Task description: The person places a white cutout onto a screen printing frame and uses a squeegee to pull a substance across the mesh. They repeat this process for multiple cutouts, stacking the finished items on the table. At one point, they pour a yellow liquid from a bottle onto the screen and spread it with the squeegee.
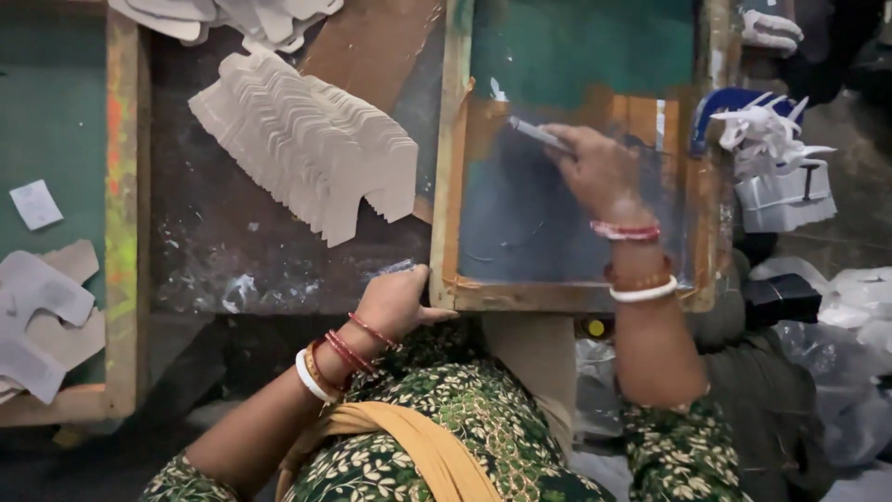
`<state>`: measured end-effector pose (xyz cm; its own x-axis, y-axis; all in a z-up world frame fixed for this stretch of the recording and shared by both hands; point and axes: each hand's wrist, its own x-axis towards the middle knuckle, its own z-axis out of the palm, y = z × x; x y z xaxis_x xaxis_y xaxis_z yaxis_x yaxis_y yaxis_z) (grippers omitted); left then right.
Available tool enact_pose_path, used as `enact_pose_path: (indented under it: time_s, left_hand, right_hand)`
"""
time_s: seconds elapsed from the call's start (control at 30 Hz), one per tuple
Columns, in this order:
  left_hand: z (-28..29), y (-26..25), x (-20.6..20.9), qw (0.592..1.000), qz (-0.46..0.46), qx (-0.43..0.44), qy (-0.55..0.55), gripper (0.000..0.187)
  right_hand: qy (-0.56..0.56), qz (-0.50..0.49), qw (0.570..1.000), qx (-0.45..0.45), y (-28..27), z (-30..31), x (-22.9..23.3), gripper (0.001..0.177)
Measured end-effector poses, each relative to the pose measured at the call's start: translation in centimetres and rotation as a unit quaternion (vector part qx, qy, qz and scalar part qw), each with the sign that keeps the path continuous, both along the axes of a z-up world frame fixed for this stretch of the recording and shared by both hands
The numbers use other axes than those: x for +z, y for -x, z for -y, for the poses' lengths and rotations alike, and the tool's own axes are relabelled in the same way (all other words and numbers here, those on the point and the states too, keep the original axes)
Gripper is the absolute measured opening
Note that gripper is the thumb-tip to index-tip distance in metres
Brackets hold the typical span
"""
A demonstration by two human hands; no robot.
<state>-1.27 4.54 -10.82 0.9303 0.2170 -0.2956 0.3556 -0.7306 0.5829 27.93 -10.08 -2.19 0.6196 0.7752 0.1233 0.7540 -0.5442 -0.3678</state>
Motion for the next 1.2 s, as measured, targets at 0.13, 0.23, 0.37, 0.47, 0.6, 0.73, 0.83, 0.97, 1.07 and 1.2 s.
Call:
enact_pose_path:
  time_s: [0.13,0.23,0.37,0.47,0.6,0.73,0.83,0.97,1.07,1.2]
  left_hand:
    - [-0.4,-0.5,0.2,1.0,-0.004,0.009,-0.004,0.069]
    - [-0.6,-0.7,0.3,1.0,0.007,0.01,-0.001,0.068]
    - [-0.9,-1.0,0.4,1.0,-0.025,0.003,-0.017,0.072]
    - [-0.7,-0.9,0.4,1.0,-0.007,0.015,-0.016,0.071]
    - [-0.4,-0.4,0.8,0.999,0.024,0.033,-0.022,0.073]
    - [-0.8,0.0,4.5,0.989,0.007,0.049,0.139,0.065]
    - [0.1,-0.4,8.8,0.896,0.131,-0.035,0.422,0.062]
    - [0.0,-5.4,7.7,0.867,0.253,-0.076,0.423,0.041]
    - [-2.0,-12.4,-1.2,0.969,0.237,0.02,-0.068,0.02]
    - [-1.0,-17.3,-4.1,0.944,0.3,0.033,-0.133,0.023]
  right_hand:
    - [-0.016,0.025,0.999,0.012,-0.2,1.1,-4.7,0.031]
    - [-0.016,0.065,0.997,0.021,4.2,3.1,-4.8,0.034]
    - [-0.012,0.08,0.996,0.027,11.1,5.7,-3.8,0.038]
    - [-0.014,0.078,0.997,0.02,14.5,7.2,-3.4,0.039]
    - [-0.046,0.033,0.997,0.056,14.5,9.4,-1.8,0.04]
    - [-0.084,-0.007,0.996,0.0,13.2,11.0,0.1,0.028]
    - [-0.245,0.01,0.968,-0.042,14.3,11.3,1.6,0.021]
    - [-0.48,0.04,0.861,-0.161,11.3,18.4,-4.3,0.021]
    - [-0.616,0.006,0.766,-0.184,9.5,20.6,-5.4,0.046]
    - [-0.597,0.006,0.791,-0.133,8.7,21.5,-4.3,0.04]
